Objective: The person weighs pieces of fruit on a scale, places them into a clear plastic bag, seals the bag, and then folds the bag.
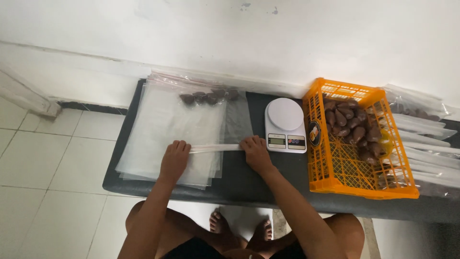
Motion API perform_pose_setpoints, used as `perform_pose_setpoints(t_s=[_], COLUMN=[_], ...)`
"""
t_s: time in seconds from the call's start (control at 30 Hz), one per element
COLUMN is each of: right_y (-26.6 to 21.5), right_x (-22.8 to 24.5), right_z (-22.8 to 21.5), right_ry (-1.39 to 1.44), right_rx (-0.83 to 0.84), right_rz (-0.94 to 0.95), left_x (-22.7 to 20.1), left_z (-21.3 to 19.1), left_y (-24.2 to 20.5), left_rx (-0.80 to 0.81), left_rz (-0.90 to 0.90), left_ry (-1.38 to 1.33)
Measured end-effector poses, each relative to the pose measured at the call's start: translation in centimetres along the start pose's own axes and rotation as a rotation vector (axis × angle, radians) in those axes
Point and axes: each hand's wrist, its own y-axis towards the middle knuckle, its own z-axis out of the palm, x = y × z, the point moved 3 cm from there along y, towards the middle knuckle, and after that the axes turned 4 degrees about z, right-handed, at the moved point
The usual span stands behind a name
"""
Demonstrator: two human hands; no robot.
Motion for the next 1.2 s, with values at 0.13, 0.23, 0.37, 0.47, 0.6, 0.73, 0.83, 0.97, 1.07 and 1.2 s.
perform_pose_setpoints(t_s=[0.13, 0.23, 0.37, 0.47, 0.6, 0.73, 0.83, 0.97, 1.07, 1.2], right_y=[-0.6, -0.6, 0.1, 0.8, 1.1, 1.8, 1.9, 1.2, 0.1, -0.7], right_x=[-0.6, -1.1, -1.6, -2.7, -3.6, -2.9, -2.7, -2.5, -2.3, -3.4], right_z=[-1.0, -1.9, -0.6, 1.9, 3.9, 1.8, 1.1, 0.9, -0.1, 1.4], right_ry=[0.142, 0.188, 0.195, 0.202, 0.232, 0.300, 0.306, 0.075, 0.033, 0.003], right_rx=[0.084, 0.156, 0.124, 0.024, -0.016, 0.025, -0.040, -0.077, -0.016, 0.012], right_rz=[-0.017, -0.036, -0.031, 0.024, 0.123, 0.214, 0.190, 0.081, 0.057, 0.036], left_x=[1.1, 1.4, 1.8, 2.1, 2.7, 2.0, 1.5, 1.6, 1.2, 1.4], left_z=[1.2, 2.3, 3.1, 2.6, 2.8, 0.3, -1.2, 1.8, 1.7, 1.0], left_y=[-0.9, -1.0, -0.4, 0.7, 2.0, 2.8, 2.6, 2.8, 2.5, 1.9], left_rx=[-0.030, -0.014, 0.024, 0.049, 0.076, 0.076, 0.063, -0.042, -0.026, 0.088], left_rz=[0.033, 0.061, 0.023, -0.116, -0.335, -0.458, -0.432, -0.189, -0.074, -0.059], left_ry=[-0.065, -0.101, -0.073, -0.139, -0.266, -0.342, -0.231, 0.014, -0.002, -0.111])
